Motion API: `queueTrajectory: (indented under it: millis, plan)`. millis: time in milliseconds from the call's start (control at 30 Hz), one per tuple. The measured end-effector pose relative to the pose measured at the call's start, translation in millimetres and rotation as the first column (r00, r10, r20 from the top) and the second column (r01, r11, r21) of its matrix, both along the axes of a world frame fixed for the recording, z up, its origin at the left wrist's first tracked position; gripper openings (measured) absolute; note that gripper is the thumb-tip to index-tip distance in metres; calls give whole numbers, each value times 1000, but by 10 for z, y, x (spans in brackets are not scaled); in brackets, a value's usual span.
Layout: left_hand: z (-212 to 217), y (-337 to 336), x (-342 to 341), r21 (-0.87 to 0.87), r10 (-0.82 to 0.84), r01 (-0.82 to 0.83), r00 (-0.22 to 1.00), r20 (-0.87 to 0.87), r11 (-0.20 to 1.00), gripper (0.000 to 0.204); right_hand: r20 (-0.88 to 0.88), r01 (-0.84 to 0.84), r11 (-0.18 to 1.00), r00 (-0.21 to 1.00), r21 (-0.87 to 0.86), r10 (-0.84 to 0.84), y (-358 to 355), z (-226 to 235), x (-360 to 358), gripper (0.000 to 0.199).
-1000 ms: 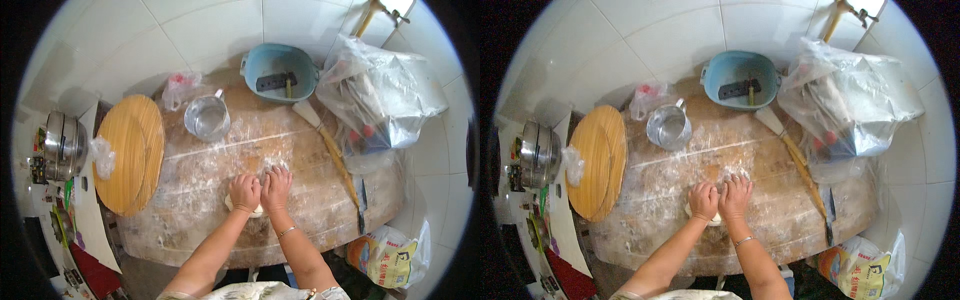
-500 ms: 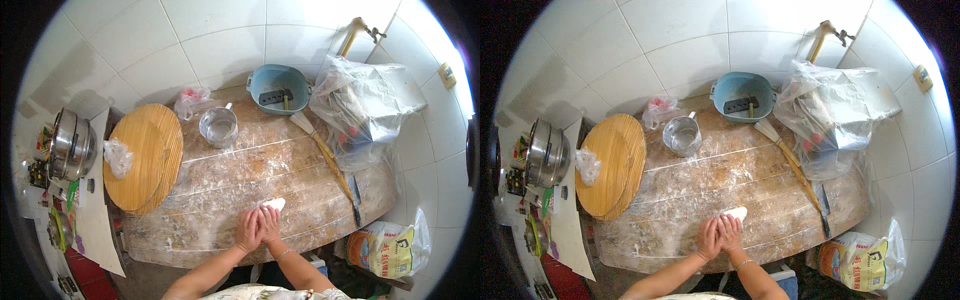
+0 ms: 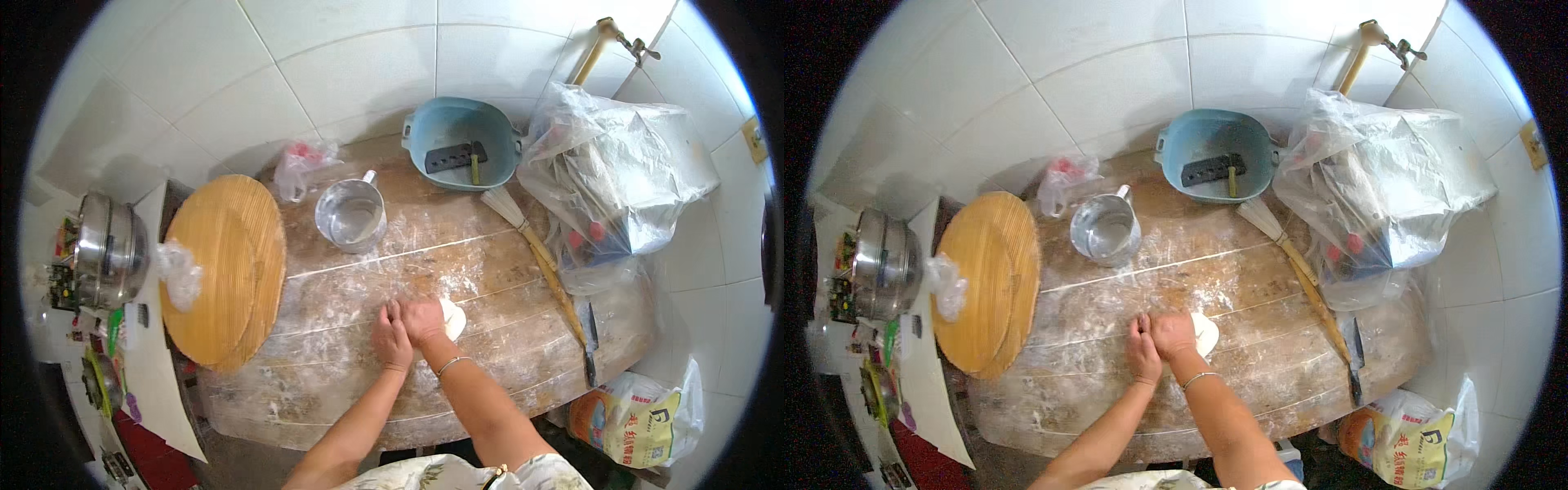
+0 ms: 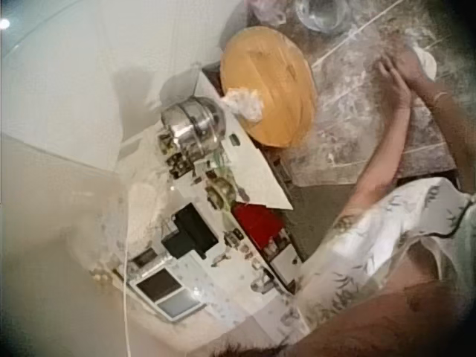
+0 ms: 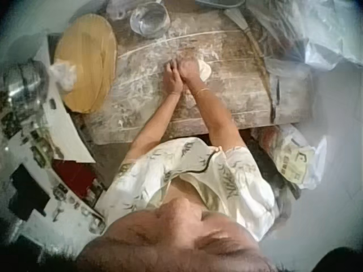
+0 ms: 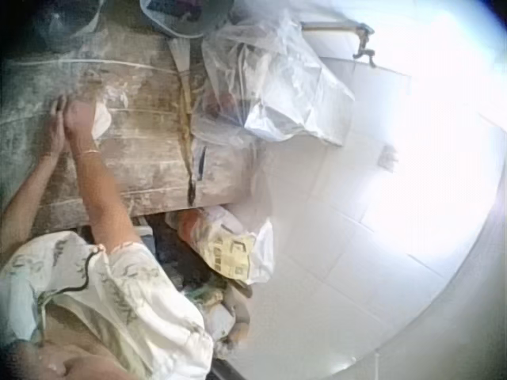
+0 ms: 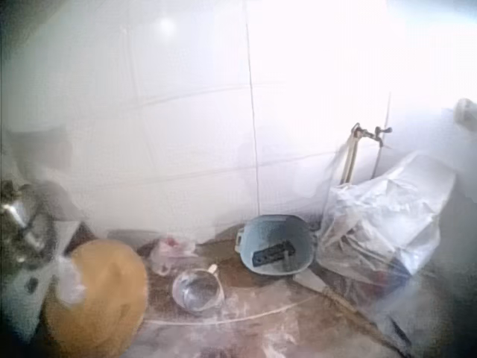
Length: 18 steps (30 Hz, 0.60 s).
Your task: The person kneads a piece of dough on a floured wooden board by hand, repeatedly folding it and adding flour from a metal container.
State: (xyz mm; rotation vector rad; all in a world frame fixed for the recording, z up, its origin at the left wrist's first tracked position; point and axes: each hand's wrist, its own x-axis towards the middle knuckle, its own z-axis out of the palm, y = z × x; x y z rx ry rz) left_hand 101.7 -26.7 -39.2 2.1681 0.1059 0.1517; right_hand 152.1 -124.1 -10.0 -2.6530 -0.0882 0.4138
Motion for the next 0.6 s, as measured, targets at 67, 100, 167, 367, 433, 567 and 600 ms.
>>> queueTrajectory:
  millis: [67,100,167,367,433,567,600]
  plan:
    - [167,-136,-64,-154,-68,67,998,0,986,54,-12,52,984,999,172,-51,-134,85,36,44]
    - [33,-107,-269,-134,8,-25,992,-122,991,49,-40,201,809,976,553,-215,-151,105,47,44]
    - [-12,-113,-598,-17,51,-55,980,-192,998,47,-165,385,506,890,772,-425,-376,93,-59,43]
    - [69,-297,94,-25,-146,145,941,-307,989,40,-229,542,740,840,398,-493,-892,-16,-345,41]
    - [71,-383,230,-90,-317,308,861,-397,947,37,-192,537,679,834,500,-518,-907,-467,-445,47]
    - [326,-144,111,-259,-492,423,799,-346,868,31,-542,767,254,608,589,-580,-772,193,-564,43]
    - [402,-143,-3,-231,-537,487,797,-277,842,30,-345,698,405,672,591,-655,-678,357,-679,40]
